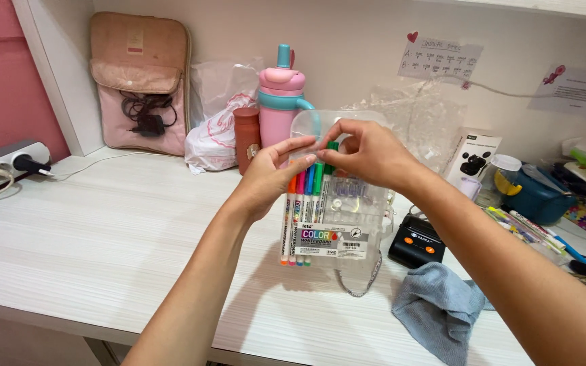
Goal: The person organizes various items on a desk, puts things into drawers, and packs markers into a case.
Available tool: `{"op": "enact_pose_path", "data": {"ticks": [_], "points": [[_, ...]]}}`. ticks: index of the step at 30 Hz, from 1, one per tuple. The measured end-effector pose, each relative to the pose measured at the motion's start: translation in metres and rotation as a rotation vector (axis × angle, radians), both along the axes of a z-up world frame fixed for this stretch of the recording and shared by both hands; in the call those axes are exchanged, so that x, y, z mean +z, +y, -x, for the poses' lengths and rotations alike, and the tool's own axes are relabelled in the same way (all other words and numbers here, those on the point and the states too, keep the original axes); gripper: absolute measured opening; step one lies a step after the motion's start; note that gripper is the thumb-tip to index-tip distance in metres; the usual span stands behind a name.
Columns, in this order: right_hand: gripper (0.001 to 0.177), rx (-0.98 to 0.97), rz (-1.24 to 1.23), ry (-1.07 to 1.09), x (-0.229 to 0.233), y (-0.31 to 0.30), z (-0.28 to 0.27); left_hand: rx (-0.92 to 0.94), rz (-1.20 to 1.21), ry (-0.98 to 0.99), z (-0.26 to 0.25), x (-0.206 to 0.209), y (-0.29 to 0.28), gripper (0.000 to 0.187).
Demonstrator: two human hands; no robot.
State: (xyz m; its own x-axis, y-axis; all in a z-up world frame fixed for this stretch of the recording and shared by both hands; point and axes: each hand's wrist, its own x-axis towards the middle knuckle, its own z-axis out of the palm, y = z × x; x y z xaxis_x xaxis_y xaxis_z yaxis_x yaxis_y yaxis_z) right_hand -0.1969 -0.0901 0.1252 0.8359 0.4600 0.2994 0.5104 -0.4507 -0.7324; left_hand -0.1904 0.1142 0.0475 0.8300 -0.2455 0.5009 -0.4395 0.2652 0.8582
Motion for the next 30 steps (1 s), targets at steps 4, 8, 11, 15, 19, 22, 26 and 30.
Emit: {"op": "enact_pose_path", "data": {"ticks": [4, 8, 11, 15, 19, 22, 26, 30], "points": [[0.018, -0.189, 0.266, -0.161, 0.004, 0.005, 0.008, 0.084, -0.066, -0.002, 0.004, 0.002, -0.005, 0.052], [0.018, 0.037, -0.034, 0.045, -0.002, -0.006, -0.02, 0.105, -0.091, -0.017, 0.005, 0.002, -0.006, 0.052], [0.02, 0.137, -0.13, 0.185, -0.002, -0.012, -0.024, 0.039, -0.043, 0.018, 0.005, 0.001, -0.006, 0.052], [0.018, 0.14, -0.085, 0.153, 0.003, -0.016, -0.009, -0.033, 0.023, 0.086, 0.008, 0.001, -0.006, 0.051], [0.023, 0.111, 0.013, 0.118, 0.003, -0.021, -0.005, -0.071, 0.036, 0.098, 0.01, 0.001, -0.006, 0.051], [0.024, 0.089, 0.016, 0.054, 0.001, -0.019, 0.002, -0.059, 0.026, 0.141, 0.01, 0.002, -0.006, 0.051], [0.026, 0.042, 0.076, 0.021, -0.003, -0.016, 0.008, -0.013, 0.032, 0.102, 0.006, 0.002, -0.007, 0.051], [0.021, 0.046, -0.004, 0.041, -0.005, -0.018, 0.007, 0.017, 0.011, 0.089, 0.005, 0.005, -0.007, 0.052]]}}
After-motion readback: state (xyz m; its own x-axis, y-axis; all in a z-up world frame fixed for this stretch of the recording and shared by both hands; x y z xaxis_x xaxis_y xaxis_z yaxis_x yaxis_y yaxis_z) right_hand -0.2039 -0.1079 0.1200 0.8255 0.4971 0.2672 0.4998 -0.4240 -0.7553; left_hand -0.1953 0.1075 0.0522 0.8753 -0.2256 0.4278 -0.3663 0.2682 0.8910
